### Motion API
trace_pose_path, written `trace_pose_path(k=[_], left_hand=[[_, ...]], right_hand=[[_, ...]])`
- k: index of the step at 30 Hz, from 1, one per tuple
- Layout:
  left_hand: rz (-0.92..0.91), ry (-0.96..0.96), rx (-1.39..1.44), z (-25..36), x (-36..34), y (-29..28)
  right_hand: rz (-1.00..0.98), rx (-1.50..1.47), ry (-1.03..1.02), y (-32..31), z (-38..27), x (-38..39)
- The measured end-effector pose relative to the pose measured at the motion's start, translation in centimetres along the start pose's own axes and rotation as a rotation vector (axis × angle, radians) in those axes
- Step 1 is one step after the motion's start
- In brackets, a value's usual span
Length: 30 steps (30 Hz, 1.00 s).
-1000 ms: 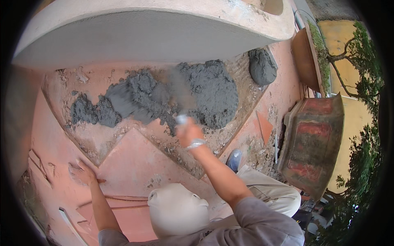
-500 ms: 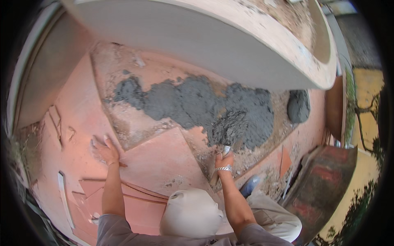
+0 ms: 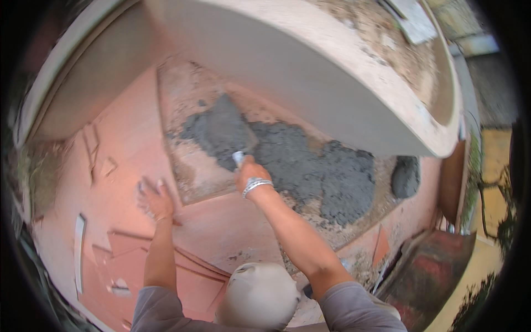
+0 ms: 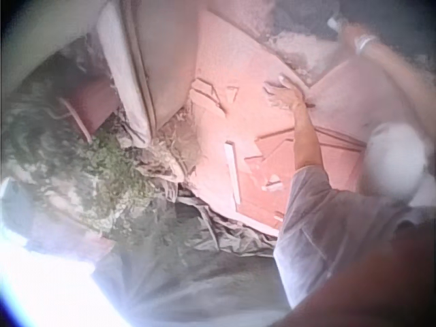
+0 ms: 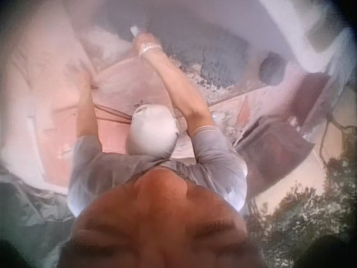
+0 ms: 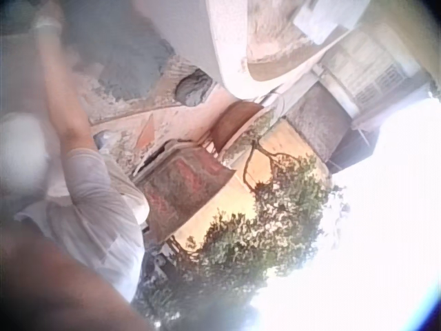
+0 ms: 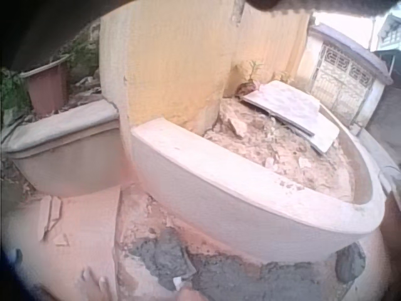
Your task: The person marks and cuts a red tile with an angle grinder, then positions it on the floor. They spread cement with a trowel and place the cut tile into the prepared area.
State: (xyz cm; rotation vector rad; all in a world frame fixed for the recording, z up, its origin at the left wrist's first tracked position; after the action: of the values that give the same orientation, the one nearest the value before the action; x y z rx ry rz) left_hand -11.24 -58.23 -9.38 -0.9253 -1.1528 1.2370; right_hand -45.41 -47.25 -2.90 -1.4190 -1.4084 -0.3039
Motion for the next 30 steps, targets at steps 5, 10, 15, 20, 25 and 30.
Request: trace_pose_path(k=[5,10,15,20,25,30], left_hand=[[-0.066,-0.006,-0.066,-0.1,-0.5,0.7],[0.015,0.016,-0.095,0.3,-0.1,0.0],[0.027,0.025,-0.116,0.4,-0.2,0.1],[0.045,0.051,-0.151,0.6,-0.2,0.2],[-0.019,0.000,-0.194,0.8,0.0,0.7],[0.107,0.106,-0.073,1.9,0.6,-1.3]], right_hand=[[0.310,-0.201,0.277,-1.2,14.4,8.6],[0.723,-0.238,0.671,-5.8,38.2,17.8],[0.463,-0.056,0.704,-9.7,47.2,13.7],[0.529,-0.107,0.544,-7.2,42.3,11.2],[0.598,-0.114,0.379,-5.1,35.5,10.2],[0.456,-0.162,0.196,-1.6,25.5,6.8]])
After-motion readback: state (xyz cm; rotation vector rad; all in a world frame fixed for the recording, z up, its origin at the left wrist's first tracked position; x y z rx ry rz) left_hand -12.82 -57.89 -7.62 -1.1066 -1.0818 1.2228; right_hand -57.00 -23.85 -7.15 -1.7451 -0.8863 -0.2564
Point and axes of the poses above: each hand's wrist, its own x-axis away from the middle knuckle, its own y-axis out of the palm, z = x × y, the point moved 6 cm from there along -x, towards the middle knuckle, and after that the axes turned 11 degrees about -z, right-handed, at the moved point
